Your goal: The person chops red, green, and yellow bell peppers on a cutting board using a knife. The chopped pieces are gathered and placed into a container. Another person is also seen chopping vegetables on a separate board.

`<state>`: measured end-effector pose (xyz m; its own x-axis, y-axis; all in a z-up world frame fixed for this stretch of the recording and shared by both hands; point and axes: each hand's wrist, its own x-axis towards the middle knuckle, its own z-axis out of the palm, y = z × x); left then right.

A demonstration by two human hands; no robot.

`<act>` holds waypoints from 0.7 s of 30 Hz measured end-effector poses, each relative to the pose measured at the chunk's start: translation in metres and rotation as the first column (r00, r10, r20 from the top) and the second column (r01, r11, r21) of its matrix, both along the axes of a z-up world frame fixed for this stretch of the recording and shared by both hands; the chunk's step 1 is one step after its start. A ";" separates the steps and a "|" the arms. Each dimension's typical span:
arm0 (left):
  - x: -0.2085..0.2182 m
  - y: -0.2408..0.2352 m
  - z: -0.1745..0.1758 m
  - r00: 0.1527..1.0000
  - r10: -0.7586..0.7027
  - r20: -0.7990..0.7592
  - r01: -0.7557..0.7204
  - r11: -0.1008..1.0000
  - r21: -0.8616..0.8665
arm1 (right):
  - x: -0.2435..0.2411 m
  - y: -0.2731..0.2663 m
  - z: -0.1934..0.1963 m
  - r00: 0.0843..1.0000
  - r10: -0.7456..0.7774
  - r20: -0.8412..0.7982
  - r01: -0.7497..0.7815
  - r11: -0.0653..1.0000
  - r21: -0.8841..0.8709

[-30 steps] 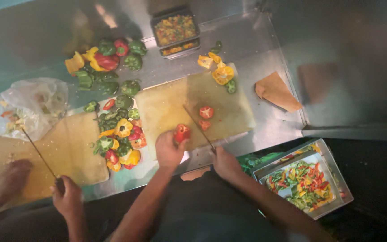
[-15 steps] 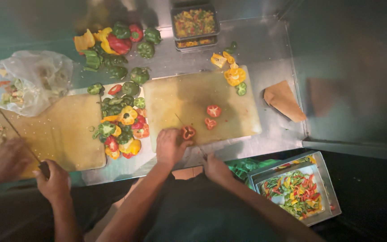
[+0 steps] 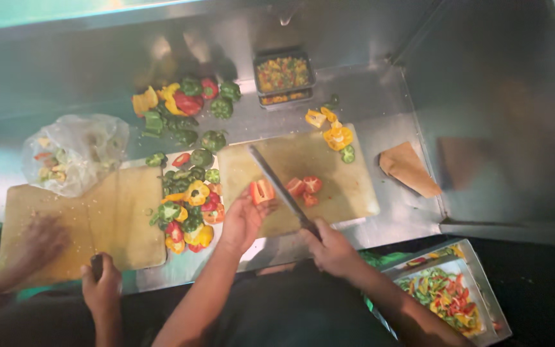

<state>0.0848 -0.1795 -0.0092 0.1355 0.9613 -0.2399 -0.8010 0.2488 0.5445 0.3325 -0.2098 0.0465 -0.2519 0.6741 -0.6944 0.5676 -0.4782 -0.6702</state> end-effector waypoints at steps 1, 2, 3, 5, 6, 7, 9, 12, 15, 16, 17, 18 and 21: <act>0.005 0.001 0.015 0.999 -0.028 0.028 0.027 1.000 0.013 | -0.009 0.004 0.018 1.000 0.023 -0.010 -0.021 0.984 0.178; 0.011 0.002 0.030 0.997 -0.054 0.056 0.053 0.998 0.029 | -0.016 0.007 0.034 0.999 0.050 -0.015 -0.042 0.935 0.354; 0.016 0.002 0.043 0.993 -0.081 0.083 0.078 0.996 0.046 | -0.023 0.009 0.047 0.997 0.078 -0.016 -0.059 0.854 0.517; 0.029 0.004 0.063 0.997 -0.070 0.024 0.068 0.996 0.056 | -0.035 0.013 0.065 0.999 0.014 0.051 -0.036 0.891 0.453; 0.034 0.006 0.069 0.998 -0.064 -0.003 0.064 0.996 0.060 | -0.038 0.015 0.071 0.996 -0.017 0.088 -0.022 0.907 0.421; 0.037 0.007 0.074 0.999 -0.046 -0.007 0.047 0.997 0.059 | -0.041 0.018 0.073 0.994 -0.014 0.109 -0.036 0.897 0.440; 0.043 0.010 0.075 1.000 -0.010 -0.009 0.011 0.998 0.055 | -0.044 0.023 0.073 0.988 -0.008 0.155 -0.067 0.878 0.473; 0.048 0.010 0.066 1.000 0.002 0.001 -0.002 0.996 0.094 | -0.041 0.028 0.061 0.998 -0.001 0.061 -0.034 0.821 0.570; 0.047 0.012 0.060 0.989 0.039 0.141 -0.040 0.999 0.004 | -0.034 0.027 0.046 0.997 0.053 0.051 -0.073 0.833 0.549; 0.046 0.014 0.060 0.990 0.060 0.129 -0.060 0.998 -0.006 | -0.033 0.026 0.043 0.996 0.082 0.037 -0.089 0.821 0.565; 0.044 0.017 0.060 0.990 0.081 0.117 -0.080 0.997 -0.017 | -0.031 0.026 0.040 0.993 0.112 0.023 -0.104 0.808 0.580; 0.043 0.020 0.060 0.989 0.104 0.104 -0.102 0.994 -0.027 | -0.029 0.026 0.038 0.990 0.143 0.009 -0.120 0.794 0.596; 0.038 0.031 0.061 0.990 0.111 0.090 -0.104 0.991 -0.081 | -0.024 0.028 0.041 0.996 0.091 -0.004 -0.084 0.941 0.328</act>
<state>0.1229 -0.1487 0.0518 0.0579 0.9510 -0.3036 -0.8722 0.1962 0.4482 0.3085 -0.1821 0.0876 -0.3312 0.8378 -0.4341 0.5829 -0.1801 -0.7923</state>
